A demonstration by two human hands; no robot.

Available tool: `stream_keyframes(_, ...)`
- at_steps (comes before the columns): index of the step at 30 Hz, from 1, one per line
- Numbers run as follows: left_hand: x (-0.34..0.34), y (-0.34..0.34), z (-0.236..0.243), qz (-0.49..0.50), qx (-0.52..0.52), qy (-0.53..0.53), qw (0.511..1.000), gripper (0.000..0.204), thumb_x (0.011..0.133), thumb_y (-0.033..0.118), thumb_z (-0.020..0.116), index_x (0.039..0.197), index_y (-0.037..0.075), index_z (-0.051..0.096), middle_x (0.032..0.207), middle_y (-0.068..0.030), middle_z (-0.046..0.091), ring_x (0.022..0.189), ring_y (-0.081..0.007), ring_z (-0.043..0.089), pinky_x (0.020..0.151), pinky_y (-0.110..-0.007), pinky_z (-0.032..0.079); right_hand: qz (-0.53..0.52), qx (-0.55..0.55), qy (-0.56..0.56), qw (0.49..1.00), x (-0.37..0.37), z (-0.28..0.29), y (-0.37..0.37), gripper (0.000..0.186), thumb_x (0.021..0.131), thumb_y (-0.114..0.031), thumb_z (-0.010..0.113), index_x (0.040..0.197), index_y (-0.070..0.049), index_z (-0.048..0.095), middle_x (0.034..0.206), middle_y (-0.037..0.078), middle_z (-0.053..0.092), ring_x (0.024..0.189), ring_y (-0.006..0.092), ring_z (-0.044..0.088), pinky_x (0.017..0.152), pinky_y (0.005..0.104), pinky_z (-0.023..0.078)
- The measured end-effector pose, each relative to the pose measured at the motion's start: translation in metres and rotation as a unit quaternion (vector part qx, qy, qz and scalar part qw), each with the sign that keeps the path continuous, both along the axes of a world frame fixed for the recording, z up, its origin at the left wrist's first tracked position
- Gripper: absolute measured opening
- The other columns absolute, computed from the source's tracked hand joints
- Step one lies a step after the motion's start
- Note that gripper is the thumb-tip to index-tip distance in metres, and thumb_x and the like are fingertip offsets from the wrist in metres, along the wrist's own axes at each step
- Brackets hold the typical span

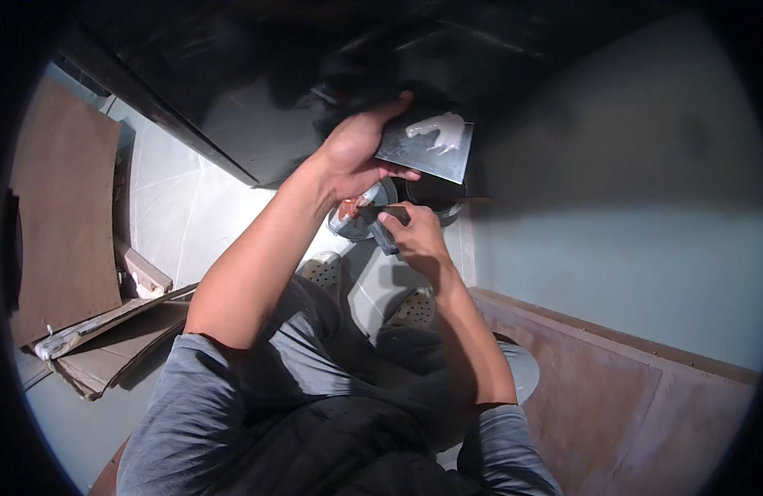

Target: The person scoops plaster from a container onto a hawk and uses a trowel to apply it to a wall section, smoothing the surface. The person repeatedly transfers plaster between tools and applies it to the wall in a seated position.

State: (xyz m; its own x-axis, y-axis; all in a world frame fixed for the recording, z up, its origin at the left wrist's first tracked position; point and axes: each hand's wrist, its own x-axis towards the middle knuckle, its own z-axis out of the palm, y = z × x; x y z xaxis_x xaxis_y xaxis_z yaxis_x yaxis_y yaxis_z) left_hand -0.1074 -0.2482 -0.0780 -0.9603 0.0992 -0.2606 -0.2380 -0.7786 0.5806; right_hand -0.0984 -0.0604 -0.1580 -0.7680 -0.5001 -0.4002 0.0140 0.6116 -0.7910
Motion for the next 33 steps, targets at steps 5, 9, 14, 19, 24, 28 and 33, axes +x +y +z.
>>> stream_keyframes(5,-0.002,0.001,0.003,0.018,0.008,0.0,1.0,0.036,0.106,0.036,0.054,0.129,0.008,0.059,0.105,-0.0104,0.073,0.083,-0.0235,0.074,0.063,-0.04,0.064,-0.041,-0.106,0.009,0.993,0.0,0.051,0.042,0.027,0.096,-0.019,0.071,0.113,0.0,0.075,0.096,0.006,0.069,0.086,0.0132,0.062,0.082,0.0285,0.049)
stream_keyframes(9,-0.003,-0.006,-0.002,0.011,0.002,-0.005,1.0,0.035,0.109,0.034,0.049,0.132,0.009,0.057,0.109,-0.0116,0.072,0.083,-0.0249,0.073,0.063,-0.038,0.064,-0.056,-0.125,0.094,0.986,0.003,0.1,0.063,0.025,0.097,-0.013,0.067,0.117,-0.001,0.075,0.1,0.005,0.068,0.095,0.0135,0.061,0.087,0.0266,0.047)
stream_keyframes(14,0.0,0.006,0.008,0.025,0.011,-0.036,0.999,0.034,0.109,0.029,0.048,0.127,0.002,0.056,0.105,-0.0162,0.071,0.08,-0.0241,0.074,0.061,-0.034,0.064,-0.112,-0.048,0.337,0.934,-0.006,0.152,0.082,0.024,0.096,-0.006,0.066,0.118,-0.004,0.075,0.099,0.01,0.066,0.093,0.0181,0.061,0.089,0.0275,0.047)
stream_keyframes(19,0.0,0.008,-0.002,-0.03,0.03,-0.034,0.999,0.031,0.107,0.026,0.051,0.124,0.001,0.057,0.102,-0.015,0.071,0.081,-0.0257,0.073,0.063,-0.035,0.064,-0.063,-0.062,0.495,0.864,-0.011,0.171,0.072,0.038,0.086,0.002,0.068,0.12,-0.012,0.076,0.1,0.009,0.066,0.089,0.0213,0.06,0.085,0.031,0.048)
stream_keyframes(24,0.002,0.011,0.001,-0.072,0.04,-0.032,0.996,0.028,0.107,0.024,0.051,0.121,0.0,0.059,0.1,-0.0158,0.071,0.079,-0.0245,0.074,0.059,-0.034,0.065,0.042,0.042,0.596,0.801,-0.016,0.17,0.072,0.056,0.075,0.007,0.066,0.122,-0.022,0.077,0.103,0.004,0.067,0.091,0.0232,0.057,0.083,0.0362,0.045)
stream_keyframes(28,0.003,0.011,0.001,-0.096,0.039,-0.02,0.994,0.029,0.107,0.024,0.052,0.117,-0.001,0.061,0.097,-0.0155,0.072,0.077,-0.024,0.074,0.058,-0.033,0.066,0.054,0.056,0.597,0.798,-0.019,0.165,0.073,0.054,0.077,0.006,0.066,0.121,-0.024,0.077,0.104,0.003,0.067,0.096,0.0231,0.057,0.088,0.0378,0.042)
stream_keyframes(33,0.004,0.01,0.002,-0.1,0.04,-0.026,0.994,0.029,0.107,0.024,0.052,0.114,-0.002,0.062,0.096,-0.016,0.072,0.074,-0.0238,0.074,0.057,-0.032,0.065,0.049,0.064,0.598,0.798,-0.02,0.161,0.077,0.054,0.077,0.005,0.066,0.12,-0.024,0.078,0.104,0.003,0.068,0.096,0.0235,0.056,0.089,0.0385,0.041)
